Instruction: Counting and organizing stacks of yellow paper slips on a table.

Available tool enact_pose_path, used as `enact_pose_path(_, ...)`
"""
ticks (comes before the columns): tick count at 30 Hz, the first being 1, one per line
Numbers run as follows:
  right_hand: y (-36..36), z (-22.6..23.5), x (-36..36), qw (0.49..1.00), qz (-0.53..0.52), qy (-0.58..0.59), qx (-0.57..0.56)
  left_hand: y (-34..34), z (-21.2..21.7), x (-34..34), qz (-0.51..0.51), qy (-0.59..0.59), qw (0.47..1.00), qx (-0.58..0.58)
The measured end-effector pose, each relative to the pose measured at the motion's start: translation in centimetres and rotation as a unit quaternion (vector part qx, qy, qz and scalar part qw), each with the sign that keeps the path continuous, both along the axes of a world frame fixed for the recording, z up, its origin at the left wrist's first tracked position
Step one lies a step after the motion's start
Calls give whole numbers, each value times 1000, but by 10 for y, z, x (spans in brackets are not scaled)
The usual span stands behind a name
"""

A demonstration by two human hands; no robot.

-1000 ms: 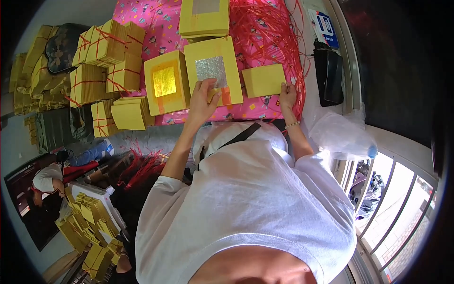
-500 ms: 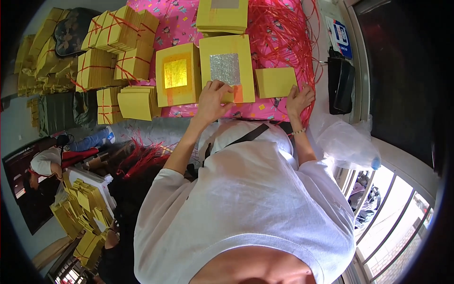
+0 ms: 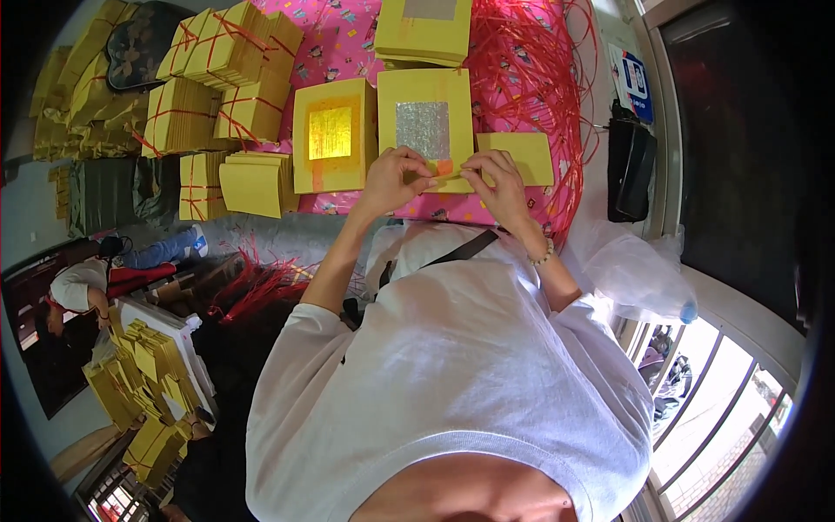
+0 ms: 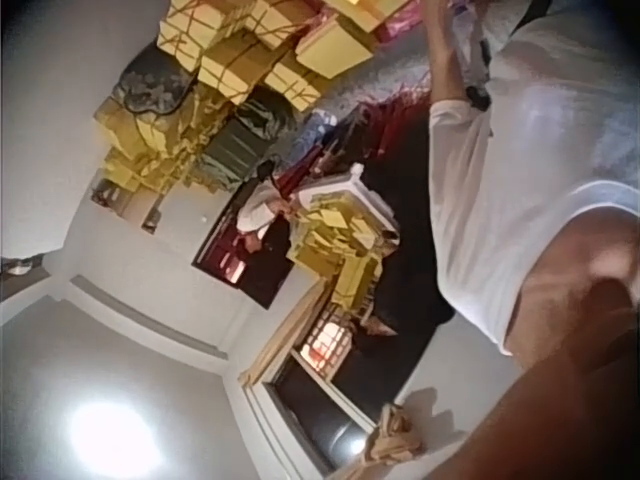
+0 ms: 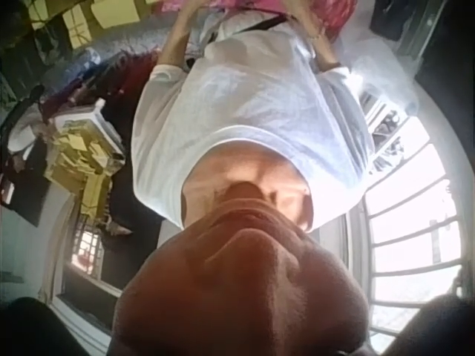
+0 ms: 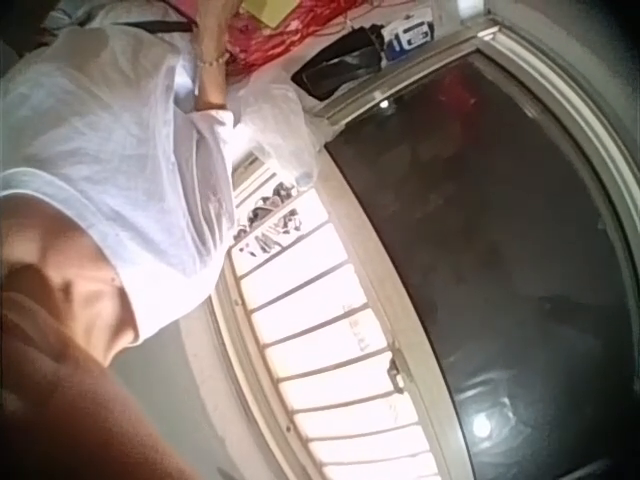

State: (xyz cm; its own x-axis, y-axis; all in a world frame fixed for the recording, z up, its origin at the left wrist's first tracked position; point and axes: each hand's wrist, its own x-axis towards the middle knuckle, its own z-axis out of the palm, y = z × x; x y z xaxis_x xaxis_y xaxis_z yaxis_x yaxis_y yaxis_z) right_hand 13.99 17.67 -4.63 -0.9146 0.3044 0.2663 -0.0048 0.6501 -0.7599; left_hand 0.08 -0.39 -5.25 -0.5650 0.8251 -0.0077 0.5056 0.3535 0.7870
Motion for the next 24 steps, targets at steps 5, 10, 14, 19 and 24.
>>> enact_pose_path(5,2,0,-11,1000,4,-5,-20,-2,-4,-2,3,-23,1000,1)
enact_pose_path(10,3,2,-13,988,9,-62,-141,-1,-6,-4,5,-83,997,6)
enact_pose_path(14,4,-7,-12,984,15,-61,-164,0,-5,-4,-3,-58,998,5)
enact_pose_path(19,4,-12,-11,976,7,-75,-205,0,-5,-4,-1,-52,999,-1)
enact_pose_path(24,5,-16,-11,972,9,-74,-221,1,-3,-3,-3,-51,999,-8)
